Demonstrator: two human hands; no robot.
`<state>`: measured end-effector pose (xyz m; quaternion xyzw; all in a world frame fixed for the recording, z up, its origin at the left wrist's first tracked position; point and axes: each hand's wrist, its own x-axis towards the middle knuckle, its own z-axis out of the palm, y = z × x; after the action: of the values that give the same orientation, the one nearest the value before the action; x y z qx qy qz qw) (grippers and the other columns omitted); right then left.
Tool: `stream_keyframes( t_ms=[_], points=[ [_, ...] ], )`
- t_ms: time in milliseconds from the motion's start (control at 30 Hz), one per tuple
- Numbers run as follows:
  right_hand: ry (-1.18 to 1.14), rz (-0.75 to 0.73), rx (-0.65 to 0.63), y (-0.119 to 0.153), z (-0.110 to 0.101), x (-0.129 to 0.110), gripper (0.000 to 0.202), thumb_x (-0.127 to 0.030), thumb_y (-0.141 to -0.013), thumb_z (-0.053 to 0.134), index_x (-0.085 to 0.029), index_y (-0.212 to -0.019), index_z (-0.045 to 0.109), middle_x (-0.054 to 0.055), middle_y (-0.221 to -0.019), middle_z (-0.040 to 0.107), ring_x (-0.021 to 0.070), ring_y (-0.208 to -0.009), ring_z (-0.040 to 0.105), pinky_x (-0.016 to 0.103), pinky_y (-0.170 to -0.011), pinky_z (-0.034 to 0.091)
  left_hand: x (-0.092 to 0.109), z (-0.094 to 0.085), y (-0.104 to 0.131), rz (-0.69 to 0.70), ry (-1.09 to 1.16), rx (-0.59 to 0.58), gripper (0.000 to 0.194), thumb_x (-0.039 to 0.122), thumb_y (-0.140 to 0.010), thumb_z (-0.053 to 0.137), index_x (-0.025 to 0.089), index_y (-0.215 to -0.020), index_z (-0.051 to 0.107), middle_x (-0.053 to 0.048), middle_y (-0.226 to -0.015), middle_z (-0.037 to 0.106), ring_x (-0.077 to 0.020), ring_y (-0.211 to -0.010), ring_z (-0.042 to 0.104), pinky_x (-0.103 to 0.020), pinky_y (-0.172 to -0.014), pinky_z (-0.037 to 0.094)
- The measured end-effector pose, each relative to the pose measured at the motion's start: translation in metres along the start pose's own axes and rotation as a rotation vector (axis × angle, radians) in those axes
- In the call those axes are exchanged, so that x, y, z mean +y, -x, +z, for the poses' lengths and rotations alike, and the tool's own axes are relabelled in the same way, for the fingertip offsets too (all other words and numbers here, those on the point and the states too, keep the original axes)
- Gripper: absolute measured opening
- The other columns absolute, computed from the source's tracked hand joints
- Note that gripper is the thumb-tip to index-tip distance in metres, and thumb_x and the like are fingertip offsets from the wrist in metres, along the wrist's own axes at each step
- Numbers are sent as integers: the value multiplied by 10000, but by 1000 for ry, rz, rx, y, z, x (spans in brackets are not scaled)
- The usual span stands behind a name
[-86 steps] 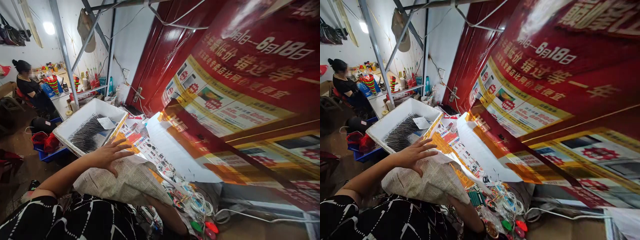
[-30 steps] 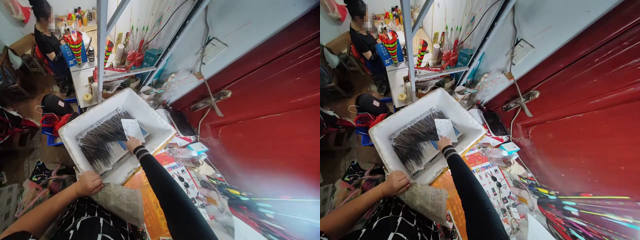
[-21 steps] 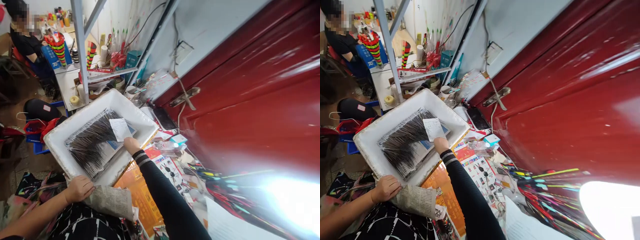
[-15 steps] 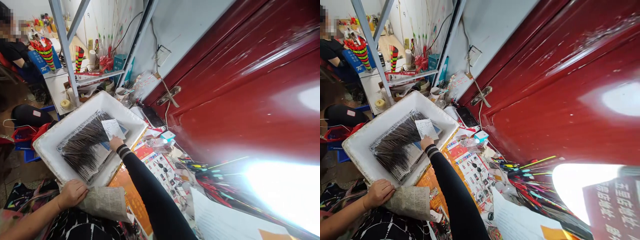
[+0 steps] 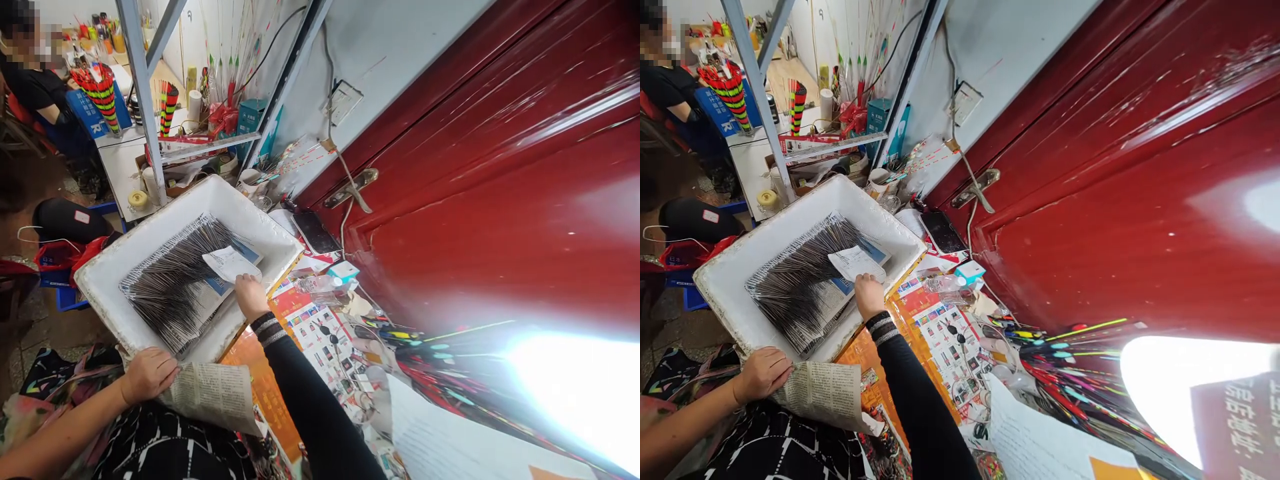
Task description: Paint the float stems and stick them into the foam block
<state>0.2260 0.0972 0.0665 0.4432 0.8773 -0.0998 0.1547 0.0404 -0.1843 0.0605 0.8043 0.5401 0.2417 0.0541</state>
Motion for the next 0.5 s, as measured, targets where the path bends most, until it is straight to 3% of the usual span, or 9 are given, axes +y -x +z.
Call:
stream_keyframes(
  t_ms=[100,167,233,333,500],
  points=[
    [-47,10,127,30,1,-15,315,-60,-972,391,-77,-1224,579,165,-1115,626,244,-1055,591,365,-882,521,1,0,-1,-2,-13,-9,156,168,-971,531,176,-831,600,-4,-674,571,-161,-606,523,-323,-610,424],
    [-117,-55,281,55,7,-32,367,-80,-978,409,-79,-1328,518,142,-1090,614,236,-1024,566,364,-877,521,1,-1,-2,-9,-19,-17,166,174,-971,526,176,-824,604,-6,-668,566,-159,-602,522,-322,-606,428],
    [-178,-196,416,81,16,-52,338,-97,-978,440,-107,-1300,543,104,-993,596,228,-937,540,352,-802,524,2,-1,-2,-8,-27,-21,172,186,-973,521,176,-826,609,-6,-662,566,-156,-596,522,-317,-596,428],
    [-227,-364,455,121,27,-80,265,-92,-963,488,-143,-1196,604,66,-885,545,214,-832,494,322,-661,482,3,2,-1,-14,-32,-54,162,222,-985,509,174,-890,632,-9,-674,592,-151,-576,519,-301,-565,413],
    [-372,-512,515,172,25,-99,428,-103,-972,508,-98,-1400,497,58,-890,520,184,-804,467,308,-644,452,5,15,3,-309,-20,-295,272,353,-982,499,178,-866,672,-51,-723,669,-175,-601,562,-306,-551,438]
  ],
)
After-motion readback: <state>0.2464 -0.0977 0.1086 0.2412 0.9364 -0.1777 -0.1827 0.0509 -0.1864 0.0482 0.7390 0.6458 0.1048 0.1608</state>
